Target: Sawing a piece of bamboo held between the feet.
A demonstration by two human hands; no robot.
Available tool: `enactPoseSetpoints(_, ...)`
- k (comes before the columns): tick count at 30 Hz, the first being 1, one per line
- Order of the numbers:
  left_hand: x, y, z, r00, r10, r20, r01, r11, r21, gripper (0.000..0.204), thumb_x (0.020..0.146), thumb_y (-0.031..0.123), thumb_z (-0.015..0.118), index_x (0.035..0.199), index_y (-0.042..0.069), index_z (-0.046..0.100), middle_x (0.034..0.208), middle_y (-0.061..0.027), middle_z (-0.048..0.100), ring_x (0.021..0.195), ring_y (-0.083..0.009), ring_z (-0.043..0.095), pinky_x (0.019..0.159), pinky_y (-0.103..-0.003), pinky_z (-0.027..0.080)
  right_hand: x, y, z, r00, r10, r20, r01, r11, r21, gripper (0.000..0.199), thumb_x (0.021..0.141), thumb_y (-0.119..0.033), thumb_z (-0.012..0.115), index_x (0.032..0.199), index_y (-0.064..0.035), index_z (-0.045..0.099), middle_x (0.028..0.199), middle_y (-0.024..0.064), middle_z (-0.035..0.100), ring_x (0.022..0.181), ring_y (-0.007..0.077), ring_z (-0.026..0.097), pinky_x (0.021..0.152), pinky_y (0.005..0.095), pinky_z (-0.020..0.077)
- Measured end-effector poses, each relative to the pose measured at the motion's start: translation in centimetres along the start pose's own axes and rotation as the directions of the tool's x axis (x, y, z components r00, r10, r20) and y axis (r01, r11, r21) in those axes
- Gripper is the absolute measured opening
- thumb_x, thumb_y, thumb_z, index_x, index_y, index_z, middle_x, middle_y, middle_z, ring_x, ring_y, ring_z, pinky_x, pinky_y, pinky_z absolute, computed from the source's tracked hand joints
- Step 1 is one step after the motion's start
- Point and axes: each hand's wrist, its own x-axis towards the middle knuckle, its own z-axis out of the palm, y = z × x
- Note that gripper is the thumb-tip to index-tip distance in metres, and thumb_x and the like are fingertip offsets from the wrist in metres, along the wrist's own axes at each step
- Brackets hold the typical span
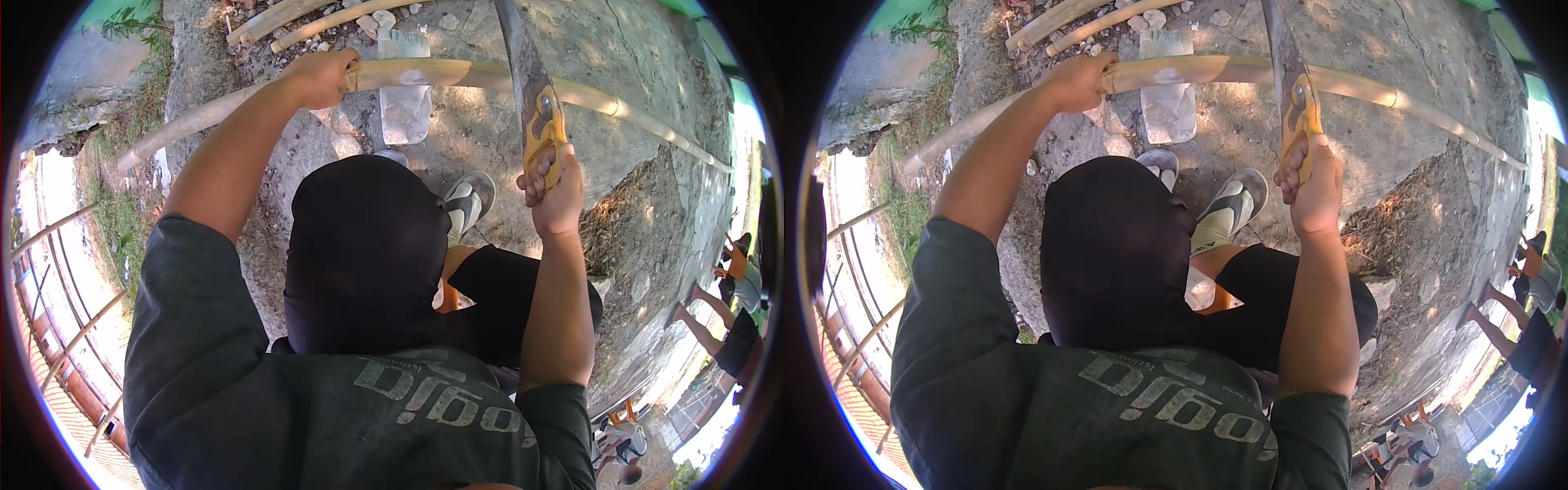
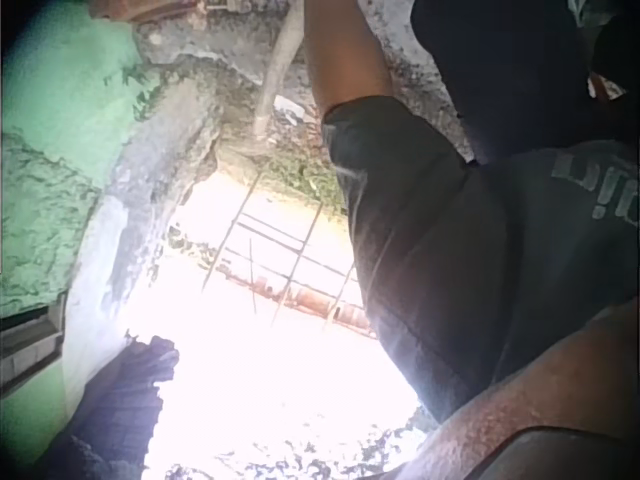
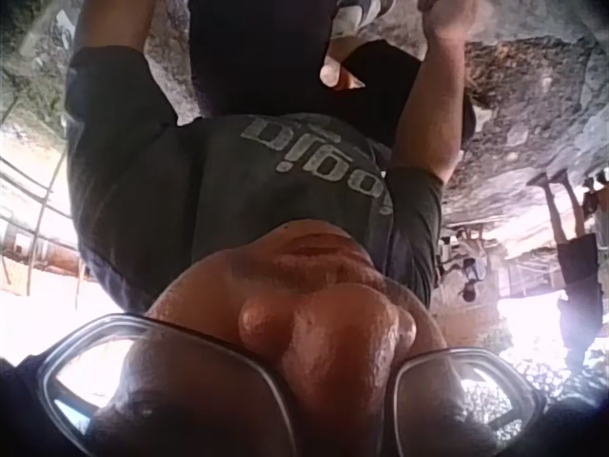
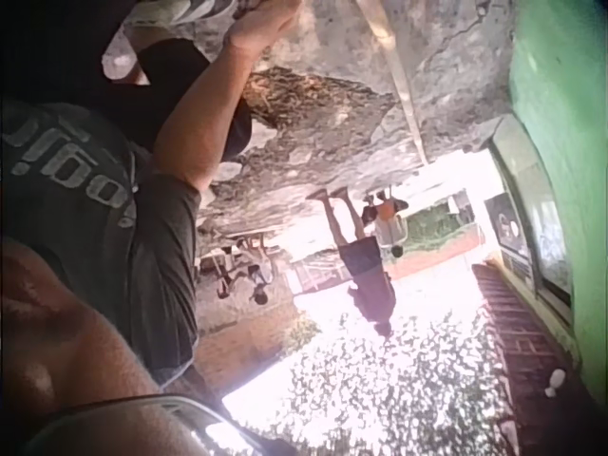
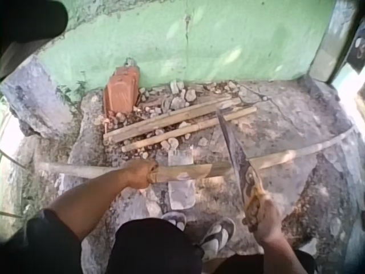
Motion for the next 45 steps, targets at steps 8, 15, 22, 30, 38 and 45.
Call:
enactPoseSetpoints(8,0.2,0.1,-0.2,0.999,0.009,0.041,-0.011,0.999,0.035,0.061,0.068,0.008,0.071,0.126,0.011,0.052,0.105,-0.0166,0.067,0.101,-0.0365,0.065,0.086,-0.047,0.051,0.3,-0.2,0.2,0.998,0.038,-0.049,-0.033,0.995,0.09,0.046,0.103,-0.046,0.033,0.075,-0.0114,0.042,0.055,-0.0001,0.034,0.052,0.0145,0.034,0.058,0.0299,0.036)
enactPoseSetpoints(15,0.5,2.3,1.2,0.993,-0.1,-0.062,0.107,0.988,0.11,0.042,0.072,0.016,0.069,0.113,0.014,0.059,0.101,-0.0126,0.069,0.098,-0.0342,0.066,0.085,-0.046,0.052,-0.5,0.1,-0.1,0.996,-0.002,-0.089,0.001,1.0,-0.005,0.046,0.103,-0.047,0.036,0.077,-0.0097,0.045,0.059,0.0006,0.04,0.052,0.0122,0.038,0.051,0.0249,0.0329)
enactPoseSetpoints(22,0.7,1.9,0.6,0.998,-0.066,-0.021,0.067,0.995,0.071,0.032,0.074,0.016,0.066,0.106,0.014,0.063,0.099,-0.0121,0.07,0.097,-0.0335,0.066,0.083,-0.047,0.052,-3.8,0.3,-0.7,0.999,-0.025,-0.031,0.022,0.995,-0.098,0.045,0.103,-0.045,0.036,0.077,-0.009,0.045,0.056,0.0007,0.037,0.051,0.0123,0.036,0.051,0.0268,0.0316)
enactPoseSetpoints(30,0.7,2.3,0.6,0.996,-0.08,-0.028,0.082,0.992,0.094,0.033,0.073,0.017,0.066,0.106,0.013,0.063,0.098,-0.0124,0.07,0.096,-0.0342,0.066,0.082,-0.046,0.053,-3.8,-1.0,-0.6,0.996,0.0,-0.084,0.003,0.999,0.041,0.044,0.105,-0.043,0.03,0.077,-0.0119,0.043,0.055,-0.0015,0.033,0.05,0.0124,0.032,0.057,0.0291,0.0351)
enactPoseSetpoints(38,0.8,2.2,0.8,0.995,-0.085,-0.049,0.09,0.99,0.109,0.034,0.073,0.017,0.066,0.107,0.014,0.063,0.098,-0.0125,0.07,0.095,-0.0338,0.067,0.082,-0.046,0.053,-5.0,-1.1,-0.8,0.998,-0.016,-0.056,0.018,1.0,0.019,0.044,0.105,-0.042,0.028,0.077,-0.012,0.042,0.054,-0.0016,0.032,0.049,0.0129,0.032,0.057,0.0296,0.0349)
enactPoseSetpoints(45,0.6,2.4,0.5,0.995,-0.094,-0.032,0.097,0.988,0.118,0.035,0.075,0.018,0.066,0.11,0.015,0.062,0.1,-0.0122,0.07,0.096,-0.0333,0.067,0.082,-0.046,0.053,-5.2,-1.2,-0.7,0.999,0.001,-0.051,-0.002,1.0,-0.016,0.043,0.105,-0.041,0.027,0.078,-0.0113,0.042,0.054,-0.0011,0.034,0.049,0.0126,0.031,0.057,0.0294,0.0346)
